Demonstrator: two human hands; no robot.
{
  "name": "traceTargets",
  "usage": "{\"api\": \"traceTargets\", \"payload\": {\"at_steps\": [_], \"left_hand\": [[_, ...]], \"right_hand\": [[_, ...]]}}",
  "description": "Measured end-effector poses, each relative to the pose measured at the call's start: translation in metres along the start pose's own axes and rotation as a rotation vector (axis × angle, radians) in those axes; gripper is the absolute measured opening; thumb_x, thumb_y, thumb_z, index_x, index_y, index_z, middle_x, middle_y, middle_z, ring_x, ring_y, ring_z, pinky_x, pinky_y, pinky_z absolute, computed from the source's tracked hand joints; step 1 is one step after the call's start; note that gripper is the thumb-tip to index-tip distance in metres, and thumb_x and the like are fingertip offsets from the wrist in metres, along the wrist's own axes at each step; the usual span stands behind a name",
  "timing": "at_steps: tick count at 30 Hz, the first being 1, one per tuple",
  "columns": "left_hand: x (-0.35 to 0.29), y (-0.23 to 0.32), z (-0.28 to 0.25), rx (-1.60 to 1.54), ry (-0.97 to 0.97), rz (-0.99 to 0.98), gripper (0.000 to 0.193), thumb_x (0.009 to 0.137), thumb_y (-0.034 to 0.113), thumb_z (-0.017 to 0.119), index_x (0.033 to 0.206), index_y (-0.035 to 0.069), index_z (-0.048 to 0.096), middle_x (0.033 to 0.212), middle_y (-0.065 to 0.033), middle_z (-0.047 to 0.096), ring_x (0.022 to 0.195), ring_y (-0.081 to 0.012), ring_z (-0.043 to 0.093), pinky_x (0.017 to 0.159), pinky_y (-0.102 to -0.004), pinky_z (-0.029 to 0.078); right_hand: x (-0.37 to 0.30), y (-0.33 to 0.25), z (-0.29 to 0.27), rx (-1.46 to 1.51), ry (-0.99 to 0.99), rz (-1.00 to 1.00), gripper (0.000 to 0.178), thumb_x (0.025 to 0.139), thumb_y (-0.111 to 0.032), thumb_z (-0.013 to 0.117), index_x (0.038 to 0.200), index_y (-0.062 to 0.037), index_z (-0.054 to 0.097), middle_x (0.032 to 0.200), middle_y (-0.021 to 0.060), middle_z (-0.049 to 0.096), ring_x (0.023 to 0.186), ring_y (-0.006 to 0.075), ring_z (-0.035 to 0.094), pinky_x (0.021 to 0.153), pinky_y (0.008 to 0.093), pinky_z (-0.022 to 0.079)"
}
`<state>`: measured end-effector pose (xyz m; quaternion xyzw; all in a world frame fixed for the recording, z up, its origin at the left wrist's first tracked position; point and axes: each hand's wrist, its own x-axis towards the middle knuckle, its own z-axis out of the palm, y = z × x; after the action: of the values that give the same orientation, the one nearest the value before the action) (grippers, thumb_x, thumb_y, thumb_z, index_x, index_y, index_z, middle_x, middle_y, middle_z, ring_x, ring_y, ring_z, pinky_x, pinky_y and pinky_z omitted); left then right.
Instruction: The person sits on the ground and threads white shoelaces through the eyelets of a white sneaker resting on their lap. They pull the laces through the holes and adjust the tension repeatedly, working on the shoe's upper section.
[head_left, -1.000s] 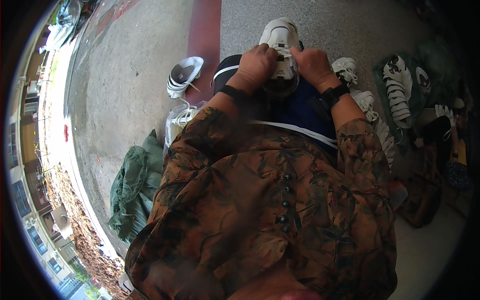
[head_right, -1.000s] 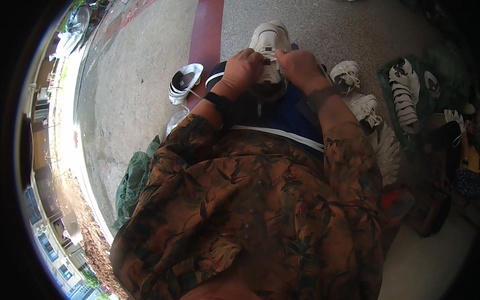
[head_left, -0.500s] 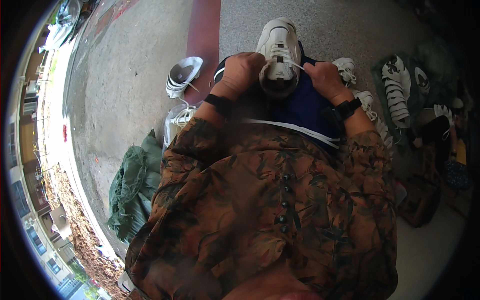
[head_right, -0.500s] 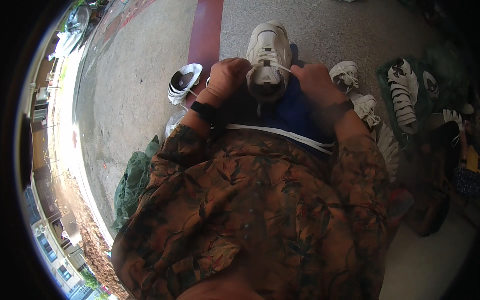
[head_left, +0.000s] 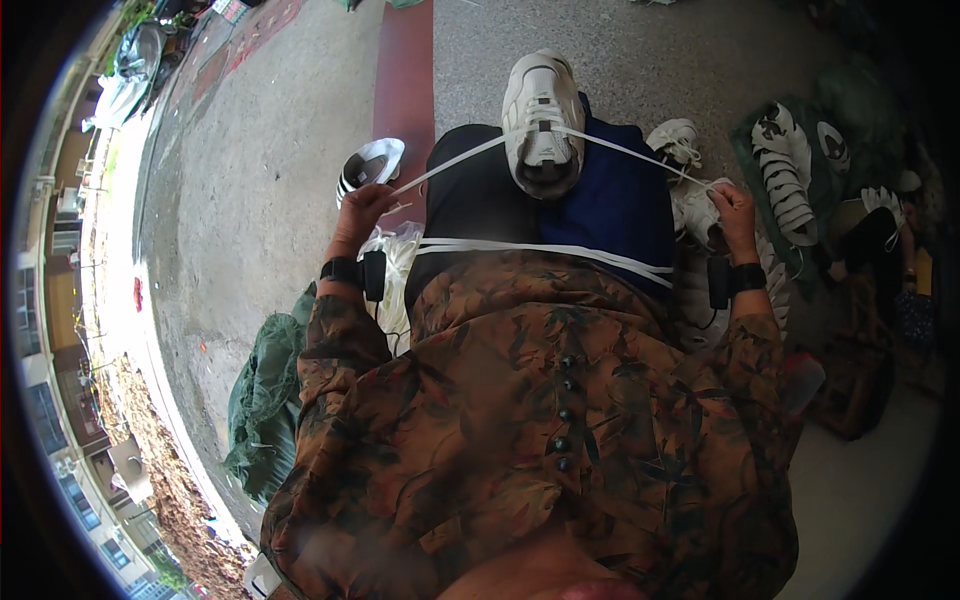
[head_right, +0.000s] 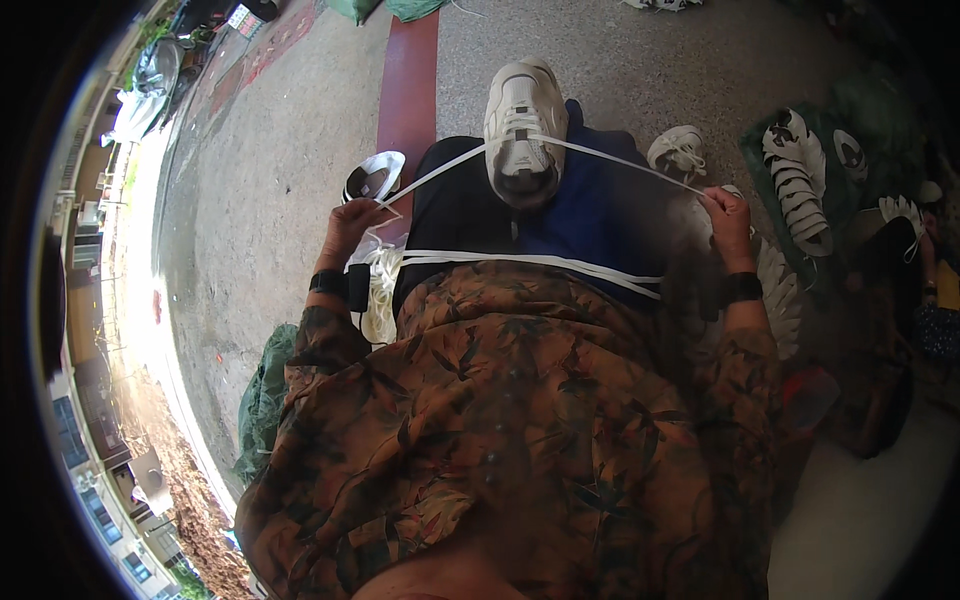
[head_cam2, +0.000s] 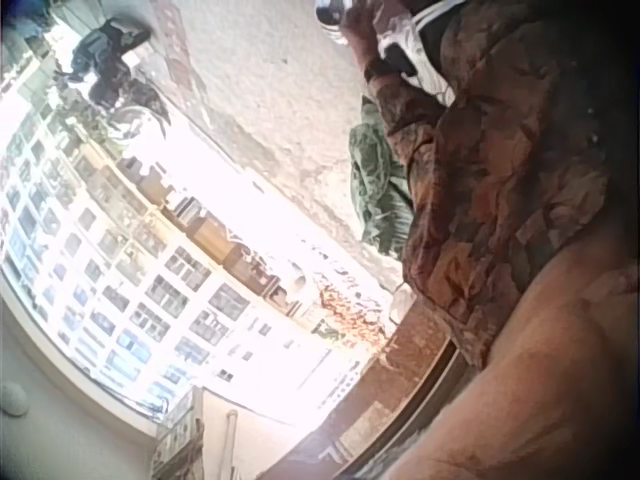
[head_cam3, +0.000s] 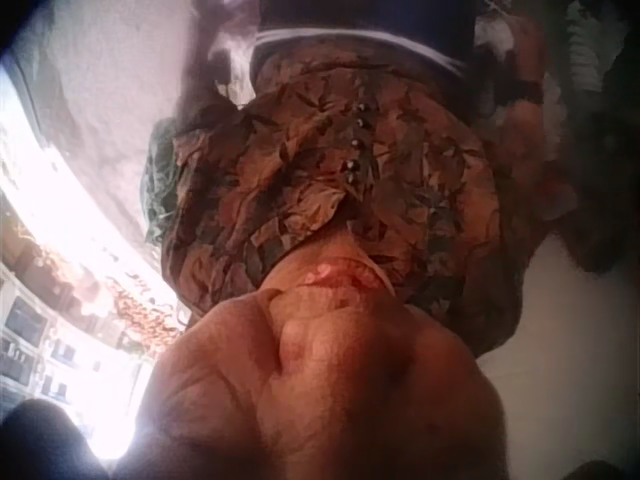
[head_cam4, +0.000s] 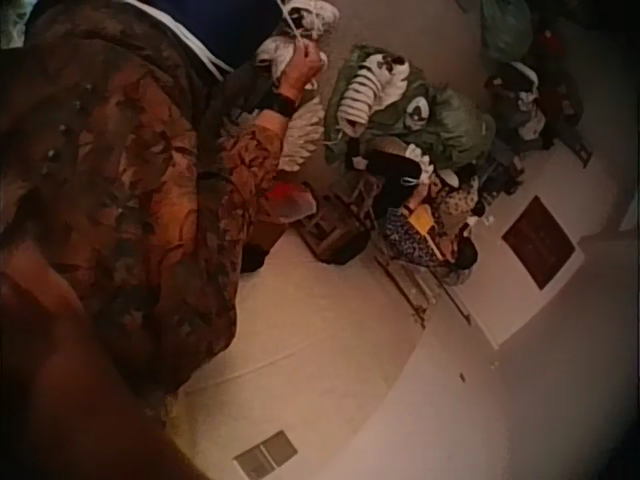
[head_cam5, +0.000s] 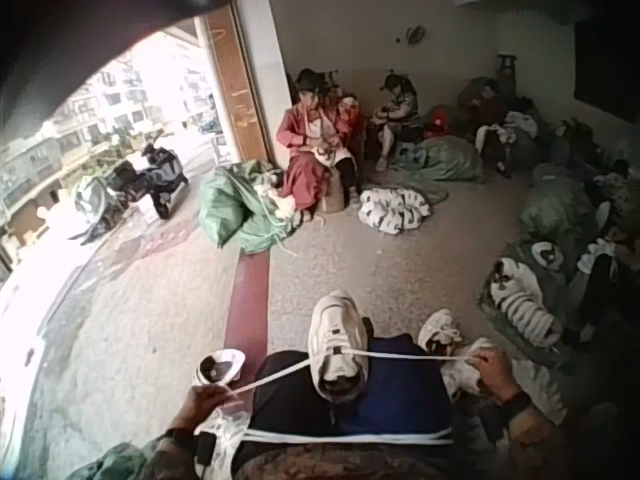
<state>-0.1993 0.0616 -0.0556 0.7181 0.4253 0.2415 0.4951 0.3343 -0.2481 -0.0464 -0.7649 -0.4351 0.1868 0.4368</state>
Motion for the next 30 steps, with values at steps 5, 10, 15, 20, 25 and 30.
{"api": "traceTargets", "payload": {"at_steps": [5, 10, 15, 20, 25, 30], "left_hand": [[-0.043, -0.028, -0.053, -0.011, 0.088, -0.236, 0.008, 0.079, 0.01, 0.069, 0.081, 0.003, 0.068, 0.068, 0.0015, 0.061, 0.058, -0.0053, 0.051, 0.055, -0.0202, 0.041], [-0.076, -0.04, -0.08, 0.006, 0.138, -0.42, 0.009, 0.08, 0.013, 0.068, 0.082, 0.004, 0.068, 0.064, 0.0016, 0.06, 0.053, -0.0041, 0.047, 0.048, -0.018, 0.037], [-0.097, -0.072, -0.086, 0.051, 0.174, -0.488, 0.009, 0.078, 0.013, 0.07, 0.08, 0.004, 0.068, 0.064, 0.0008, 0.06, 0.052, -0.0057, 0.048, 0.049, -0.0211, 0.039], [-0.086, -0.098, -0.061, 0.31, 0.124, -0.541, 0.017, 0.076, 0.018, 0.073, 0.071, 0.004, 0.065, 0.057, 0.0005, 0.055, 0.05, -0.0073, 0.047, 0.049, -0.0241, 0.038], [-0.023, 0.007, -0.011, -0.582, -0.228, -0.492, 0.019, 0.085, 0.023, 0.064, 0.08, 0.006, 0.06, 0.063, 0.0013, 0.055, 0.051, -0.0059, 0.048, 0.047, -0.021, 0.036], [0.032, 0.112, 0.081, -0.399, -0.707, -0.167, 0.016, 0.088, 0.017, 0.059, 0.081, 0.003, 0.062, 0.071, -0.0006, 0.058, 0.067, -0.0107, 0.058, 0.059, -0.0214, 0.046]], "right_hand": [[-0.033, 0.039, -0.041, 0.092, 0.152, 0.248, 0.015, 0.085, -0.014, 0.06, 0.089, 0.0006, 0.065, 0.067, -0.0056, 0.053, 0.064, 0.0054, 0.047, 0.061, 0.0227, 0.04], [-0.064, 0.096, -0.075, -0.014, 0.121, 0.316, 0.016, 0.083, -0.013, 0.06, 0.09, 0.0002, 0.066, 0.068, -0.0022, 0.057, 0.064, 0.0067, 0.05, 0.06, 0.0243, 0.041], [-0.083, 0.129, -0.086, -0.143, 0.007, 0.36, 0.015, 0.08, -0.011, 0.062, 0.087, 0.0005, 0.067, 0.069, 0.0003, 0.059, 0.064, 0.0075, 0.053, 0.058, 0.0247, 0.043], [-0.08, 0.15, -0.092, -0.311, -0.163, 0.359, 0.011, 0.076, -0.01, 0.065, 0.081, -0.0001, 0.065, 0.061, 0.0009, 0.057, 0.056, 0.0088, 0.052, 0.054, 0.024, 0.041], [-0.01, 0.01, -0.035, 0.367, -0.452, 0.63, 0.013, 0.075, -0.011, 0.066, 0.067, -0.0038, 0.059, 0.059, 0.0024, 0.056, 0.054, 0.0082, 0.053, 0.051, 0.0198, 0.039], [0.046, -0.117, 0.067, 0.349, -0.705, 0.099, 0.013, 0.075, -0.004, 0.061, 0.064, -0.0042, 0.055, 0.068, 0.0057, 0.06, 0.066, 0.0107, 0.058, 0.062, 0.0219, 0.046]]}}
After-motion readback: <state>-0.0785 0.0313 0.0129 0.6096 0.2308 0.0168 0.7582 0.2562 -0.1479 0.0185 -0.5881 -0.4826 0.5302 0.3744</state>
